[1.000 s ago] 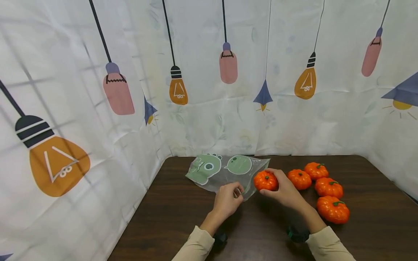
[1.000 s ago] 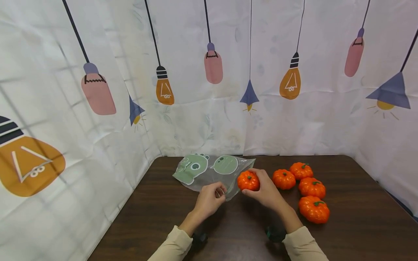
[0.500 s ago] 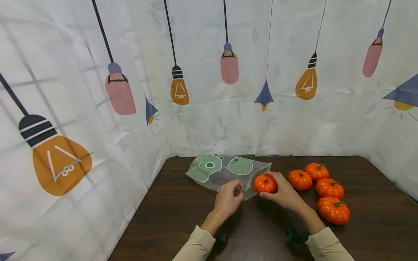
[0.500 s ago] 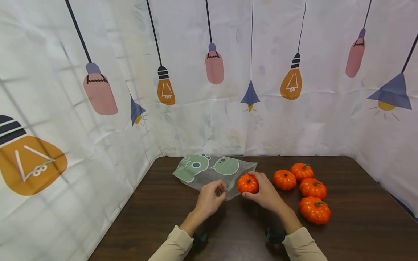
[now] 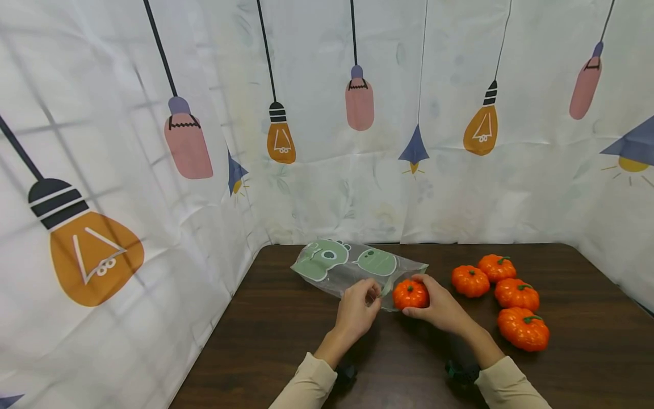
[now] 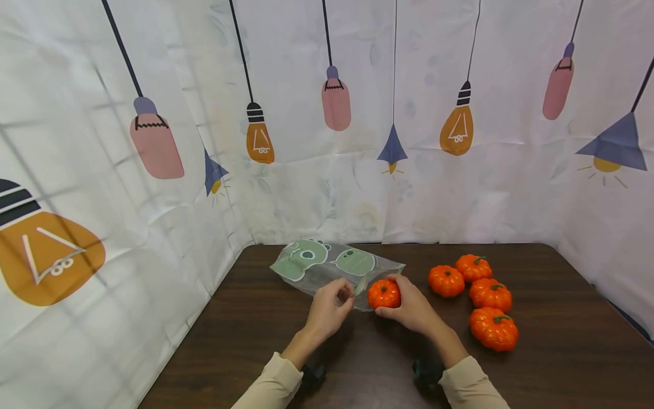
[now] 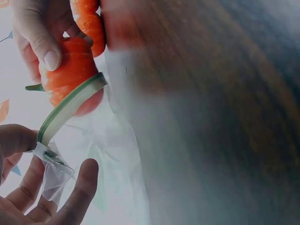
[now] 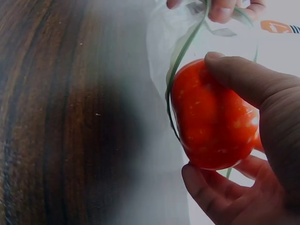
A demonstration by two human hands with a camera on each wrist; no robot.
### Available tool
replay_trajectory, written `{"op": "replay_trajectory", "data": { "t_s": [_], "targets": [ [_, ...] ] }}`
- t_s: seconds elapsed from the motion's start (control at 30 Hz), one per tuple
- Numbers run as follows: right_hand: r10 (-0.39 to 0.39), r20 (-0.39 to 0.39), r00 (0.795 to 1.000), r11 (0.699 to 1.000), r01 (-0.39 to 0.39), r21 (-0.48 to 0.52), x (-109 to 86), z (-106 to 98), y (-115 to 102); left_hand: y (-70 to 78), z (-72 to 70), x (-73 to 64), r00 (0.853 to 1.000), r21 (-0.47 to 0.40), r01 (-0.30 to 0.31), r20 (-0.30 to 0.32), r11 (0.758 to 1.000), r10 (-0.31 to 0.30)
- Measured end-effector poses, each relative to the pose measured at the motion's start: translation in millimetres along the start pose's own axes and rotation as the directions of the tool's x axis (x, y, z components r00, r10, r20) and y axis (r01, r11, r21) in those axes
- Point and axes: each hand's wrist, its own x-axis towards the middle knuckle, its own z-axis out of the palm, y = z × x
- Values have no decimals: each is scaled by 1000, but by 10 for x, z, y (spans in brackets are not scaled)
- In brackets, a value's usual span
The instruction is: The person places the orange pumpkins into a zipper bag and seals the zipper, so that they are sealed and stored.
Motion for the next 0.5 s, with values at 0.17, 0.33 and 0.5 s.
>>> {"op": "replay_trajectory", "data": {
  "t_s": [0.17,0.33,0.5],
  "targets": [
    [34,2,999,999,-34,-34,-3,22,18,-3,-4,4,1000,-15,-15,-8,1000,15],
    [63,-7,998,996,-63,-63,-10,42,37,-3,-7,4,1000,-22,-7,1,1000,7],
    [70,-29,997,992,-72,-105,-8,57,60,6,-19,2,1000,-24,-16,10,1000,16]
  ]
}}
